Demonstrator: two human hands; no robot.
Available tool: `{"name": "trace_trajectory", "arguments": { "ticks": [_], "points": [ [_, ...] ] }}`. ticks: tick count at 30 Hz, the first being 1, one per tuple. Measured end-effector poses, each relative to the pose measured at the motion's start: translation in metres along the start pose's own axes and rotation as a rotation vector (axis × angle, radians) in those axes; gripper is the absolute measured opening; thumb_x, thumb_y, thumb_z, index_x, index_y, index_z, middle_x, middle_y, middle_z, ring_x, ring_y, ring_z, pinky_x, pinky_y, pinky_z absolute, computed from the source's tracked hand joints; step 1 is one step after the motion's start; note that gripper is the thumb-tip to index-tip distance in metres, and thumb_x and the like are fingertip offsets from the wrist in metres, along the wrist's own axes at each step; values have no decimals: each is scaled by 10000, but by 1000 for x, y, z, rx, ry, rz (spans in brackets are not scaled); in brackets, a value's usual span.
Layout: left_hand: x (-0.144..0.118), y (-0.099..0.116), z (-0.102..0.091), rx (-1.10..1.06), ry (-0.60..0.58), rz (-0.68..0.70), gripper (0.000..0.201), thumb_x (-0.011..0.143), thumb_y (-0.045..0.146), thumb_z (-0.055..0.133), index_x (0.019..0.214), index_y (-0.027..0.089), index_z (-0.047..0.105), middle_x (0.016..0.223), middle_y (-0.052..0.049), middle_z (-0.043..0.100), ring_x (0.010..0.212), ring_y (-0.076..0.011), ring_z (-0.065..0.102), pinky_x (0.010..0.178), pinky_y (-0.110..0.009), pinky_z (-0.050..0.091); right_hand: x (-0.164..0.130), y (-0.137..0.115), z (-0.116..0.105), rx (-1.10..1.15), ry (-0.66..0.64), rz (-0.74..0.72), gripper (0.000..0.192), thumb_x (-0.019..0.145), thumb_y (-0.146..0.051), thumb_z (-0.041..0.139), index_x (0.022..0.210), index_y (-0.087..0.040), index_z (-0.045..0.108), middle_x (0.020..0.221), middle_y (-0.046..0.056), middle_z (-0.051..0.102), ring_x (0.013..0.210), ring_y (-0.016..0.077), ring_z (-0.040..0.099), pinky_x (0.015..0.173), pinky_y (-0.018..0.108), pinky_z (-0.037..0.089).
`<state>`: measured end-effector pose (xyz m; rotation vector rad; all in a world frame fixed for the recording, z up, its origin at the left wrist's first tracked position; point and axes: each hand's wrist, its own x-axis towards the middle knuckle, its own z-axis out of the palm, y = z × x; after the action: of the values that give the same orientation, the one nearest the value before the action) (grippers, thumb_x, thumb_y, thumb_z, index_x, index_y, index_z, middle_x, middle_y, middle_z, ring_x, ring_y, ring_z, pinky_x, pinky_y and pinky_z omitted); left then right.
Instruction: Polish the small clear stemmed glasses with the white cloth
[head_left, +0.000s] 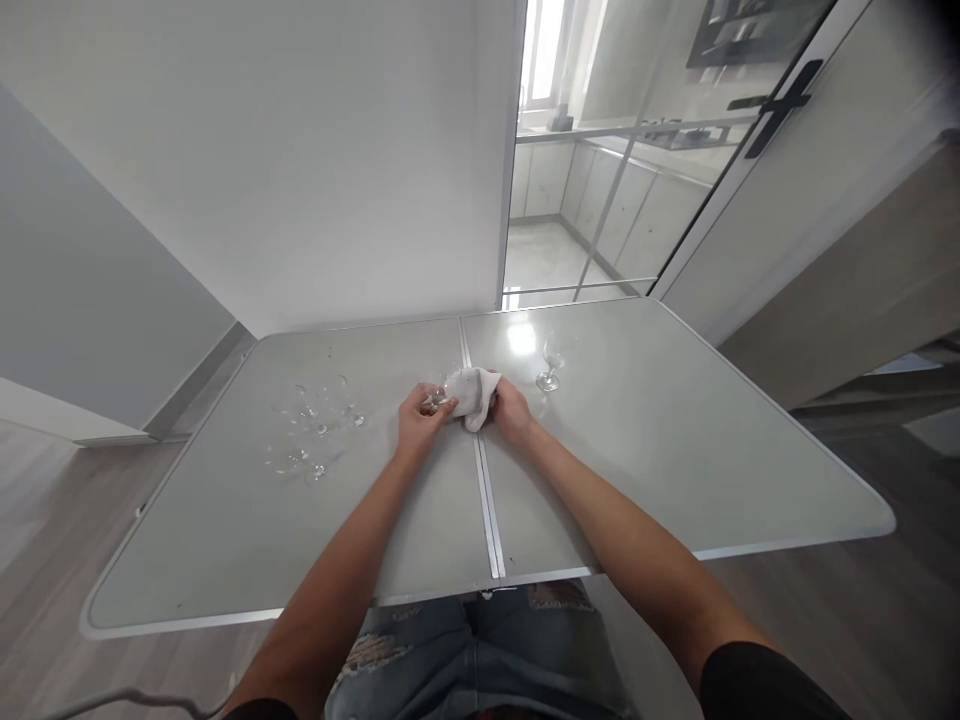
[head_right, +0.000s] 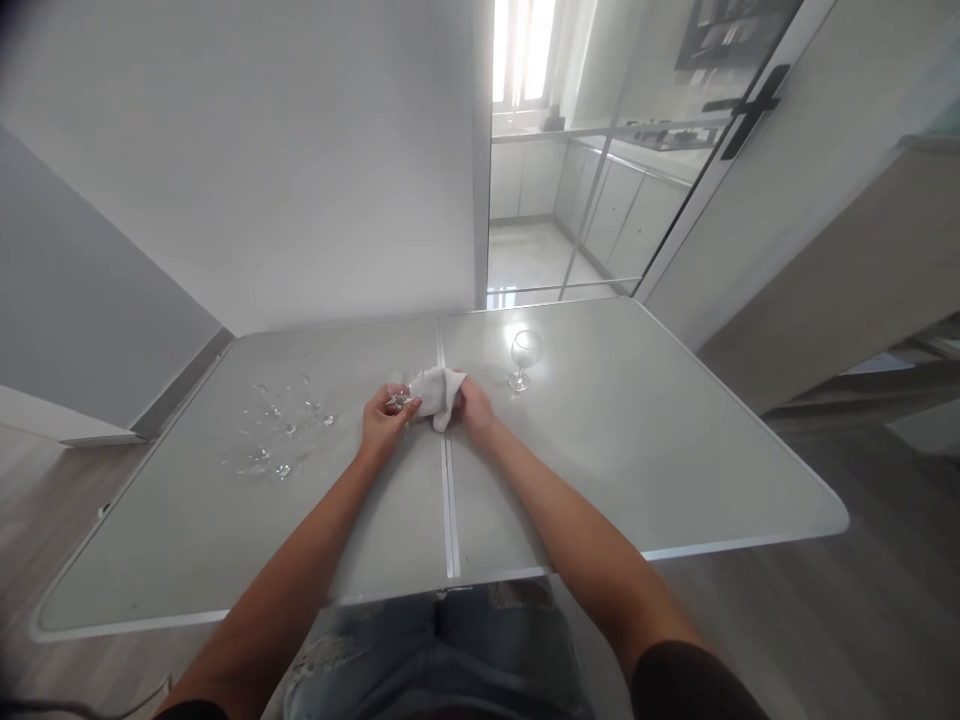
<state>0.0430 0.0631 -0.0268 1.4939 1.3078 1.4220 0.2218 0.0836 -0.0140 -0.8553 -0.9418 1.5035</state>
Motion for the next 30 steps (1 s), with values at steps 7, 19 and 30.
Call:
{"name": "trace_trajectory", "arguments": {
  "ticks": [7,19,30],
  "points": [
    [-1,5,-1,-4,16,-7,276,770,398,746,767,193,562,648,43,518,539,-77,443,508,-195,338,-7,-17,-2,199,-138,151,469,827,-594,554,1122,-243,651,930,45,697,889,246,622,737,348,499],
    [-4,7,-9,556,165,199,51,854,268,609,838,224,588,572,74,412,526,-99,397,584,-224,317,-4,-16,-8,-50,-37,113,396,662,-309,740,1031,-242,613,763,-29,623,689,153,548,650,290,440],
    [0,5,-10,306,183,155,178,861,384,651,838,224,579,696,40,568,544,-96,434,569,-222,350,1,-13,-16,16,186,-2,323,678,-349,768,821,-239,500,738,-38,536,696,145,508,591,255,403]
  ]
}}
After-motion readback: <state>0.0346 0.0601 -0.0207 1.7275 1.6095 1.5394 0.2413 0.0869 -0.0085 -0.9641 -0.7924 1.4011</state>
